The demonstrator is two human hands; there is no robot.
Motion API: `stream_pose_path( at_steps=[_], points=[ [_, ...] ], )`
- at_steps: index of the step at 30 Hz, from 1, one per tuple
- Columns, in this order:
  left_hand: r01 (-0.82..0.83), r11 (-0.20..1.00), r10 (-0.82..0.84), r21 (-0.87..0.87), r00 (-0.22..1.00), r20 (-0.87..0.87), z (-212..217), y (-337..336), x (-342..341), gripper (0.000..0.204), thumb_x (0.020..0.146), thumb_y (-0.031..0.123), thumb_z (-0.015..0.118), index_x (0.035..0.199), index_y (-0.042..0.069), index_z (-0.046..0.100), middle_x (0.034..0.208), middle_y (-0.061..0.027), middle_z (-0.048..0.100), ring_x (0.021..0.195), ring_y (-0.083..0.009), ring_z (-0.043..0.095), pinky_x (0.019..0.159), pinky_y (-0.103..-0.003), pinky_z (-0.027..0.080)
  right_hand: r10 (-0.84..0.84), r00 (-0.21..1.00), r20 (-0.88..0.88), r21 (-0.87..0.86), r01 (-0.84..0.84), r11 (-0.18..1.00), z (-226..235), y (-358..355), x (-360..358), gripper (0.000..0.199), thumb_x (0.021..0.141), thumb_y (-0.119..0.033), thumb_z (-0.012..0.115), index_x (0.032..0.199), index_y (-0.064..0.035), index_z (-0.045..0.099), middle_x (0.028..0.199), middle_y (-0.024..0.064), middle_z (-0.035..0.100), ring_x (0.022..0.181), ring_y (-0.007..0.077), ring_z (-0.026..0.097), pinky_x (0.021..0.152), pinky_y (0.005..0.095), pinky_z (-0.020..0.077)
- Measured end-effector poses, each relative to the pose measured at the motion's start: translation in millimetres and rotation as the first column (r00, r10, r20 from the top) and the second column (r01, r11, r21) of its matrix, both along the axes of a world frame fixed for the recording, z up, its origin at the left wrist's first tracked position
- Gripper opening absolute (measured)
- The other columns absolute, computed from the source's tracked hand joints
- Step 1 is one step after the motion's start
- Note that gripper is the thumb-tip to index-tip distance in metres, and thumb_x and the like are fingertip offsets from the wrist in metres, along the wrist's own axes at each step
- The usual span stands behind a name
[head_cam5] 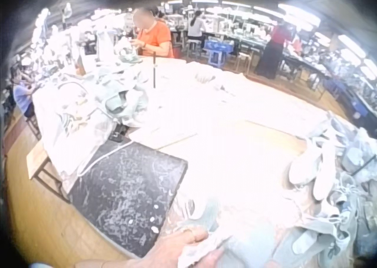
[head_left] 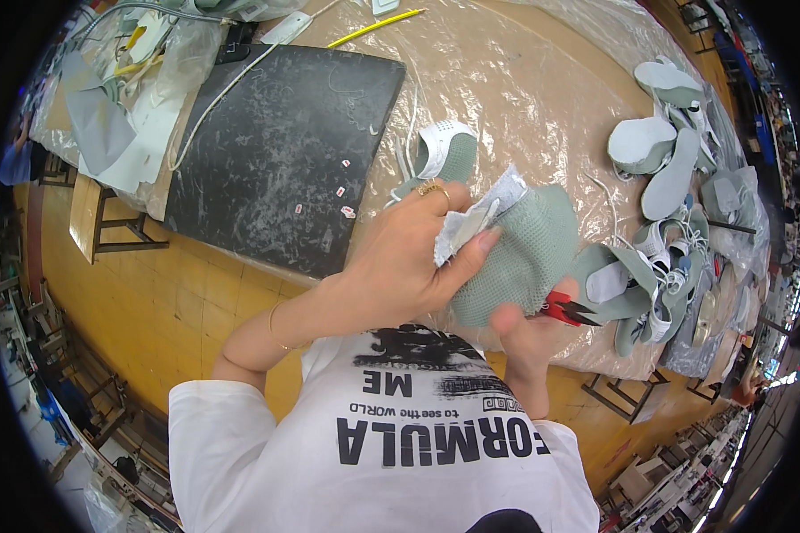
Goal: The person uses red-handled scissors to trim excess fabric and plastic from the upper of a light green shoe. They repeatedly cut small sections, rotate the shoe, and remove cut pieces, working around the collar and tongue area.
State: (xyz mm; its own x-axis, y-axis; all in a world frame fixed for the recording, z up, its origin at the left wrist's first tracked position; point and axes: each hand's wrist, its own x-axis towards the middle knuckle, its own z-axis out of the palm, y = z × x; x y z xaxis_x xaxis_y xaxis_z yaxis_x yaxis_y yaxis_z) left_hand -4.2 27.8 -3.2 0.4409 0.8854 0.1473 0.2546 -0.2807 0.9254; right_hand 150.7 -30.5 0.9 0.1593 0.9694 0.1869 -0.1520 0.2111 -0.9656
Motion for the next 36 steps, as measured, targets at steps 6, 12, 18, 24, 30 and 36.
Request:
stream_pose_path(
  at_steps=[6,12,18,24,30,36],
  points=[
    [0.033,0.995,0.007,-0.097,0.924,0.382,8,-10,2,0.015,0.09,0.011,0.056,0.085,-0.003,0.055,0.07,-0.0057,0.046,0.06,-0.0126,0.049,0.053,-0.026,0.038,-0.054,0.967,-0.247,-0.288,-0.021,0.957,18,-6,0,0.038,0.078,0.0,0.069,0.115,0.0042,0.058,0.106,0.0103,0.065,0.092,0.015,0.061,0.081,0.0282,0.0488],
    [0.143,0.955,-0.027,-0.259,0.914,0.405,16,-6,-8,0.021,0.095,0.018,0.052,0.094,-0.002,0.057,0.072,-0.0023,0.049,0.064,-0.0081,0.047,0.055,-0.025,0.039,-0.058,0.919,-0.391,-0.389,-0.108,0.915,12,-12,2,0.038,0.077,0.002,0.068,0.114,0.0039,0.059,0.106,0.0099,0.064,0.095,0.0158,0.06,0.087,0.0296,0.047],
    [0.418,0.724,-0.175,-0.548,0.881,0.44,34,3,-20,0.032,0.097,0.029,0.05,0.102,-0.002,0.055,0.08,0.0006,0.054,0.068,-0.004,0.046,0.055,-0.023,0.039,0.442,0.839,0.317,-0.242,-0.38,0.893,33,3,49,0.044,0.067,-0.016,0.082,0.102,0.0036,0.062,0.08,0.0063,0.062,0.068,0.0111,0.053,0.059,0.0251,0.0403],
    [0.584,0.655,-0.463,-0.48,0.812,0.357,18,9,-14,0.058,0.099,0.041,0.042,0.059,0.0,0.052,0.053,-0.0013,0.045,0.047,-0.0079,0.037,0.045,-0.027,0.034,-0.068,0.625,0.777,0.066,0.025,0.997,83,-15,96,0.054,0.059,-0.039,0.082,0.093,-0.0008,0.066,0.069,0.0024,0.05,0.058,0.014,0.044,0.049,0.0269,0.0305],
    [0.679,0.558,-0.58,-0.478,0.731,0.361,10,7,-3,0.07,0.098,0.045,0.041,0.043,0.002,0.041,0.04,0.0007,0.034,0.037,-0.0091,0.029,0.038,-0.029,0.027,-0.158,0.294,0.942,0.229,-0.222,0.948,81,-9,77,0.047,0.062,-0.03,0.075,0.106,-0.0139,0.069,0.077,0.0014,0.051,0.066,0.0159,0.046,0.058,0.0293,0.0342],
    [0.669,0.515,-0.556,-0.536,0.736,0.386,16,8,-5,0.068,0.098,0.046,0.042,0.044,0.004,0.044,0.041,0.0018,0.037,0.037,-0.0073,0.03,0.036,-0.027,0.026,-0.139,0.153,0.978,0.184,-0.341,0.922,85,0,54,0.044,0.052,-0.021,0.08,0.095,-0.0227,0.071,0.076,-0.0027,0.052,0.065,0.0179,0.047,0.058,0.032,0.0334]
  ],
)
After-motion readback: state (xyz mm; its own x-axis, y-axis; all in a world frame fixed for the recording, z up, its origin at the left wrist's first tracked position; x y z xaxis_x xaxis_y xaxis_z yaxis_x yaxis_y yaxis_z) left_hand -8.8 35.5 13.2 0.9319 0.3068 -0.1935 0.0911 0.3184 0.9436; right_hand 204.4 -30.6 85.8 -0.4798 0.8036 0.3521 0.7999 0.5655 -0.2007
